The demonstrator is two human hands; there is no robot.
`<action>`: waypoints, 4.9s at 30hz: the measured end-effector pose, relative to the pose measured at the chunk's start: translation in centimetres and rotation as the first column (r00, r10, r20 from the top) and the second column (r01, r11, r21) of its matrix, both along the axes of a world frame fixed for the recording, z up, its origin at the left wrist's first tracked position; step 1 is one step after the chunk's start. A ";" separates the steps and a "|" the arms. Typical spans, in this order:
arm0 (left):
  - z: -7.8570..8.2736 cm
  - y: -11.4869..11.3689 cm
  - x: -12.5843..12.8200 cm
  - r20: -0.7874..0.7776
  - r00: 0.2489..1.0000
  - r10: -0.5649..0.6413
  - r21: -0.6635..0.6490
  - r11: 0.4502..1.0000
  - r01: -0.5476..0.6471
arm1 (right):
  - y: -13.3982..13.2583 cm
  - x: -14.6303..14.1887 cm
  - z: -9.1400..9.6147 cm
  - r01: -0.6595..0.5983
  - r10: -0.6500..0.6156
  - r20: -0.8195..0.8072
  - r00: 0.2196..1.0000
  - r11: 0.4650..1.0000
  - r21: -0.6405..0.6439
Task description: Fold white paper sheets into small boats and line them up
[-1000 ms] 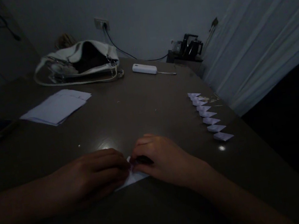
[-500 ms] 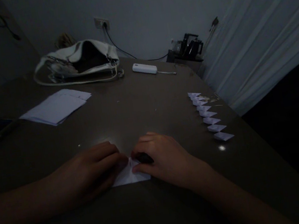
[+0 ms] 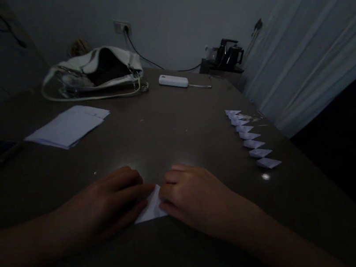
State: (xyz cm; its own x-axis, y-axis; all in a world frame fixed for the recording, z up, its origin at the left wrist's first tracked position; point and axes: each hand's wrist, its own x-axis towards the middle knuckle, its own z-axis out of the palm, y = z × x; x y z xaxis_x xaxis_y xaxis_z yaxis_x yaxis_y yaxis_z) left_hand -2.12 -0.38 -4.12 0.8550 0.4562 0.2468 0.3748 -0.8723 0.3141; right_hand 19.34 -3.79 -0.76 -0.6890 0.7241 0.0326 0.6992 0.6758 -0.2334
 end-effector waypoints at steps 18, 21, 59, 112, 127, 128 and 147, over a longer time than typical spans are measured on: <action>0.4 -0.2 0.5 -0.032 0.999 0.002 0.119 0.993 0.002 | -0.2 -0.8 -0.4 -0.062 0.055 0.077 0.996 0.994 0.092; 0.4 -0.2 0.5 -0.027 1.000 0.003 0.125 0.992 0.001 | -0.2 -0.7 -0.4 -0.054 0.050 0.052 0.997 0.995 0.089; 0.4 0.0 0.5 -0.092 0.996 0.015 0.099 0.995 -0.006 | -0.4 0.2 0.6 0.009 -0.028 -0.089 0.996 0.977 -0.213; 0.4 0.5 0.1 -0.026 0.993 0.112 -0.049 0.992 -0.114 | 0.1 0.0 0.2 0.137 -0.137 0.001 0.991 0.989 -0.062; 0.5 -0.3 -0.2 0.148 0.989 0.003 -0.086 0.996 0.010 | 0.1 -0.2 -0.3 0.159 -0.164 -0.060 0.985 0.985 -0.074; 0.5 -0.3 -0.2 0.154 0.988 -0.019 -0.076 0.997 0.031 | 0.1 -0.2 -0.3 0.158 -0.163 -0.059 0.985 0.985 -0.072; -0.4 -0.4 0.2 0.097 0.995 -0.021 -0.012 1.000 0.023 | 0.0 0.0 -0.2 0.156 -0.183 -0.101 0.978 0.962 -0.226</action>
